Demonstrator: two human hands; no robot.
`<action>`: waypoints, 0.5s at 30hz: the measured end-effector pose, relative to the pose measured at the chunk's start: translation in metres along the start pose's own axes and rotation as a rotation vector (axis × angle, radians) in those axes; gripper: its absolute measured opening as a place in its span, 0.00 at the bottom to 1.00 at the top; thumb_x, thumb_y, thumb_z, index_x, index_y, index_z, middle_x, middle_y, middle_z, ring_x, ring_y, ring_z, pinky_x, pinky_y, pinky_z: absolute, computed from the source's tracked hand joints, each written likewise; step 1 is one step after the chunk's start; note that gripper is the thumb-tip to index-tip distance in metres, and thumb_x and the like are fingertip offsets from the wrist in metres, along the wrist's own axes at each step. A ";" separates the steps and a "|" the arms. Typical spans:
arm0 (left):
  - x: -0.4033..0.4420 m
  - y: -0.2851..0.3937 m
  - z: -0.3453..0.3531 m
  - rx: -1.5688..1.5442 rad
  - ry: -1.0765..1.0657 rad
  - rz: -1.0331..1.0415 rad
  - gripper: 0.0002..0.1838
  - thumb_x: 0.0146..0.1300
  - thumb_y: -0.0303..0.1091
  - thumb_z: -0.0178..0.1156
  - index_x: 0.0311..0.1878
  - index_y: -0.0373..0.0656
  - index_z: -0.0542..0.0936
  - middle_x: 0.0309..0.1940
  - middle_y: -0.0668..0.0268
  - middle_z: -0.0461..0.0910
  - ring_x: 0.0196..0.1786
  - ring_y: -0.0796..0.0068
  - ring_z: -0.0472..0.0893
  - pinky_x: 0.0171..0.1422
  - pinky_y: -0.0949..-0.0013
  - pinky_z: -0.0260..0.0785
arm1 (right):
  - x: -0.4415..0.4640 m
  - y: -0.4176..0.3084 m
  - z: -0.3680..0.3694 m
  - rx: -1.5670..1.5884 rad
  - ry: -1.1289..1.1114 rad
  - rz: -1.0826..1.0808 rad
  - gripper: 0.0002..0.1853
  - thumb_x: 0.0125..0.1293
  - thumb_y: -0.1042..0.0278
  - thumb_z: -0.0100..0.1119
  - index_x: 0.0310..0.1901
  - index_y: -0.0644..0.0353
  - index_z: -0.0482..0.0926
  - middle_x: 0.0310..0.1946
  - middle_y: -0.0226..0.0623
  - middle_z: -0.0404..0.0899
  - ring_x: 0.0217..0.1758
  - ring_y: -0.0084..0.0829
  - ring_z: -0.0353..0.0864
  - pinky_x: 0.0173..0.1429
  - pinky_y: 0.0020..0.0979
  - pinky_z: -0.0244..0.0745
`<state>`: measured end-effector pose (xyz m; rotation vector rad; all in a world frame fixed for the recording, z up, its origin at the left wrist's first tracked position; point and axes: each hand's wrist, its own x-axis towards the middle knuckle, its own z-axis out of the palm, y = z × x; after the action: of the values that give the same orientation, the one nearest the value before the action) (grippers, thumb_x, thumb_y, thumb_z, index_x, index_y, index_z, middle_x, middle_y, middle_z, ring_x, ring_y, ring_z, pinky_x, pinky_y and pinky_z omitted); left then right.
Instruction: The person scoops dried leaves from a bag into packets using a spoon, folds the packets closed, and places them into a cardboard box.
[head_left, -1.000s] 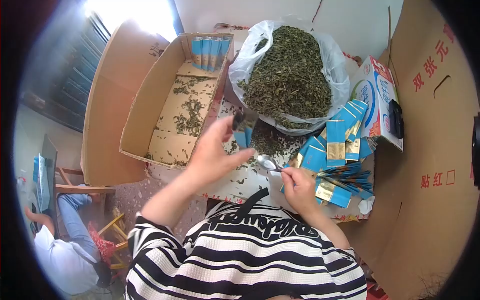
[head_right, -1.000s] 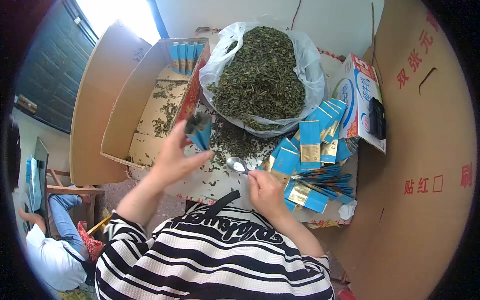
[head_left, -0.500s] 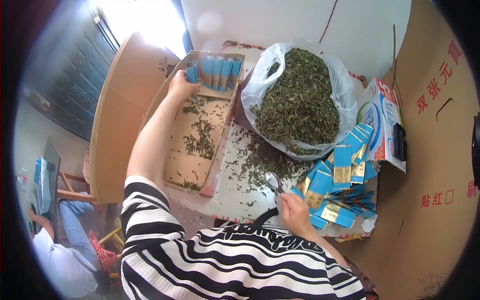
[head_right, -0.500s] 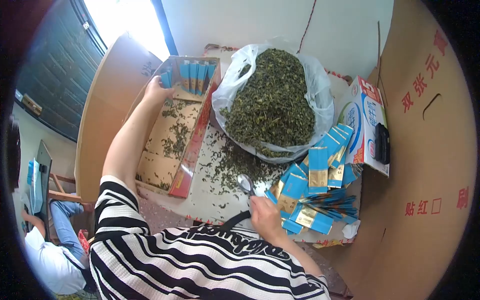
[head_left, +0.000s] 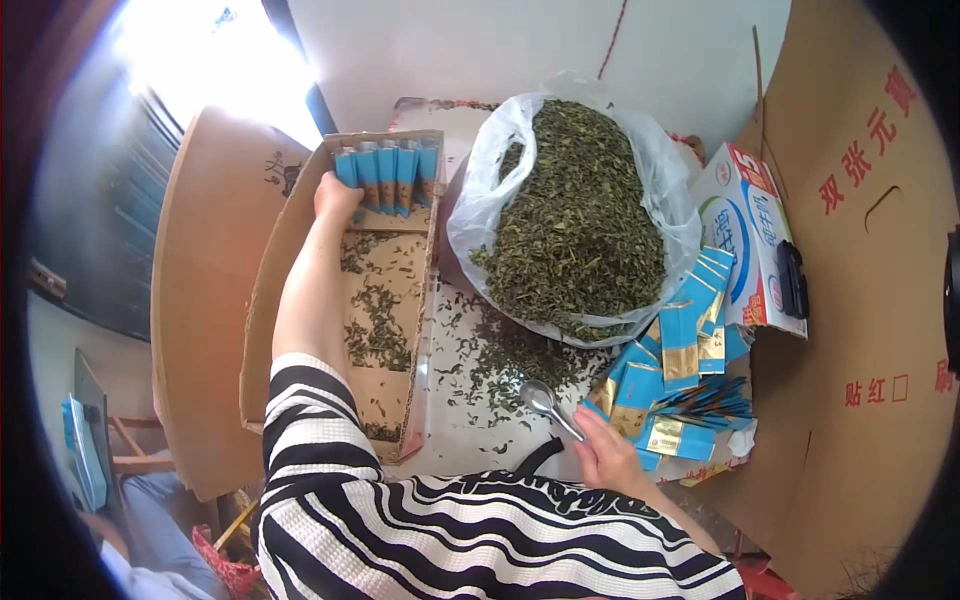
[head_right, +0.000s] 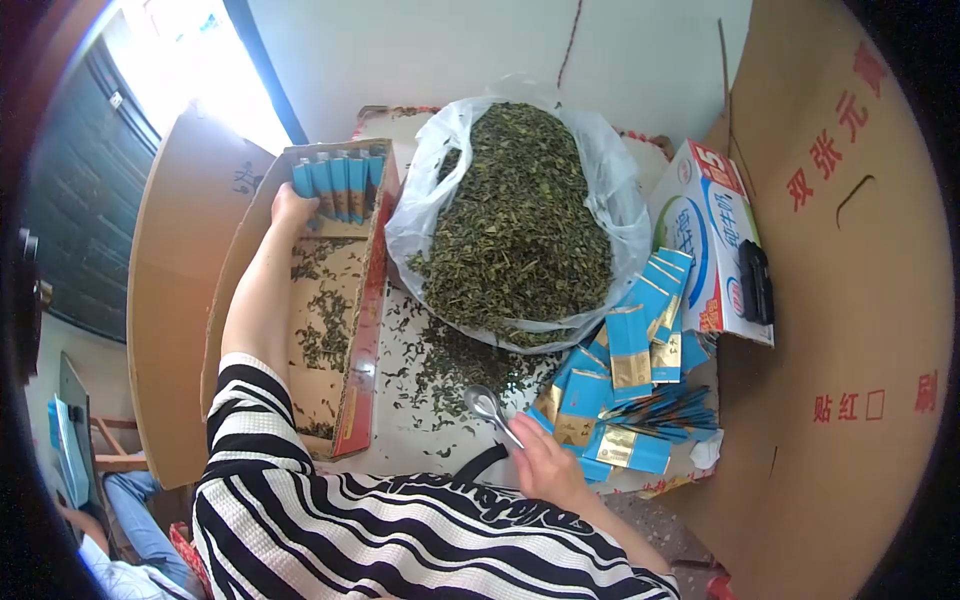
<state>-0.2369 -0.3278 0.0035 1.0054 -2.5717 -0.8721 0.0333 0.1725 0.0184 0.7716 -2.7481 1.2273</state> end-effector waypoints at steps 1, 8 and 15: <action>-0.004 0.002 0.001 -0.001 -0.011 0.008 0.29 0.45 0.36 0.70 0.53 0.39 0.74 0.48 0.51 0.81 0.54 0.54 0.80 0.60 0.58 0.72 | 0.005 -0.003 -0.008 -0.095 -0.006 -0.114 0.18 0.60 0.79 0.61 0.53 0.64 0.77 0.44 0.50 0.82 0.42 0.42 0.85 0.44 0.34 0.80; -0.015 0.004 -0.001 0.083 0.013 0.099 0.30 0.46 0.33 0.66 0.56 0.38 0.71 0.51 0.48 0.79 0.57 0.50 0.78 0.61 0.56 0.70 | 0.040 -0.057 -0.071 0.704 -0.318 -0.077 0.24 0.71 0.59 0.51 0.62 0.68 0.71 0.61 0.49 0.73 0.61 0.41 0.76 0.63 0.35 0.70; -0.017 0.012 -0.020 0.142 0.099 0.347 0.41 0.44 0.36 0.67 0.66 0.38 0.67 0.52 0.43 0.75 0.59 0.47 0.75 0.63 0.55 0.70 | 0.076 -0.156 -0.108 1.707 -0.693 -0.469 0.45 0.70 0.34 0.41 0.67 0.77 0.60 0.70 0.60 0.57 0.74 0.50 0.57 0.74 0.54 0.51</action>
<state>-0.2228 -0.3177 0.0265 0.5888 -2.6390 -0.5422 0.0194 0.1284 0.2173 1.8668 -0.7476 3.3020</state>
